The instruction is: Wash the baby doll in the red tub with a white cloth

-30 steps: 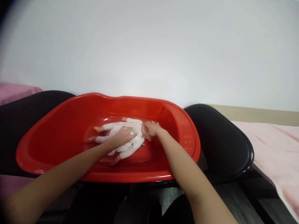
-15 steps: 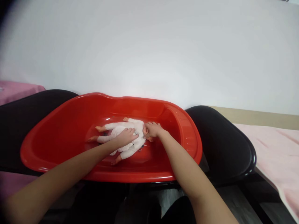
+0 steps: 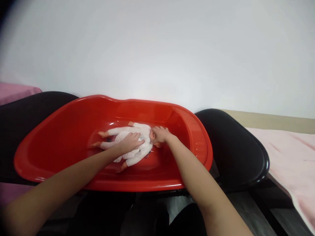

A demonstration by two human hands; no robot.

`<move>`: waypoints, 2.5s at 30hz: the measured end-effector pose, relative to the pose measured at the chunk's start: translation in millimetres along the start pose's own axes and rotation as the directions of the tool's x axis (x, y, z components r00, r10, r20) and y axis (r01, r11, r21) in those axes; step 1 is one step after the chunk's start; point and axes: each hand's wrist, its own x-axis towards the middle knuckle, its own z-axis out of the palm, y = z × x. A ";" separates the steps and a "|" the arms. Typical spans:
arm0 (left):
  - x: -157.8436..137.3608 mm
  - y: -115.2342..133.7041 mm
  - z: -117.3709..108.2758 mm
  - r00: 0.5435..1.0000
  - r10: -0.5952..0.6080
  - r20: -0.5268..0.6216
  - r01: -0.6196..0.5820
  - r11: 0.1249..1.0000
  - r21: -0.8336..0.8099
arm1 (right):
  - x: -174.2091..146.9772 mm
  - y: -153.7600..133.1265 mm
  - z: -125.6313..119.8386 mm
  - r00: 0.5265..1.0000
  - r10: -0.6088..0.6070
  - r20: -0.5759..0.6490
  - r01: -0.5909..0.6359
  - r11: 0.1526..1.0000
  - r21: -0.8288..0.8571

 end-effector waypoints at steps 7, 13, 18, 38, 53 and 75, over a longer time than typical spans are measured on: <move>5.8 -7.4 8.2 1.000 -0.008 0.006 0.008 1.000 -0.022 | -1.0 -1.4 -2.0 1.000 -0.006 0.004 0.006 1.000 0.012; 10.0 -10.2 11.6 1.000 0.014 0.025 -0.013 0.999 -0.051 | 0.1 -0.5 -1.7 1.000 -0.011 0.021 0.011 1.000 0.007; 14.4 -3.2 6.1 0.997 0.034 0.066 -0.034 0.999 -0.008 | 1.9 1.5 -0.3 1.000 -0.019 0.013 0.019 1.000 0.001; 5.1 -0.8 -6.3 0.996 0.079 0.032 -0.080 0.995 0.053 | 0.0 1.7 -2.4 1.000 -0.020 0.014 0.020 1.000 0.010; -6.0 -26.4 5.3 0.991 -0.098 -0.088 0.073 0.964 -0.256 | 0.5 3.1 -0.1 1.000 -0.012 -0.010 0.013 0.999 0.037; 5.2 -13.6 -25.1 0.802 -0.578 -0.152 0.443 0.746 -0.498 | -0.7 3.2 -1.0 1.000 -0.007 0.009 0.007 1.000 0.027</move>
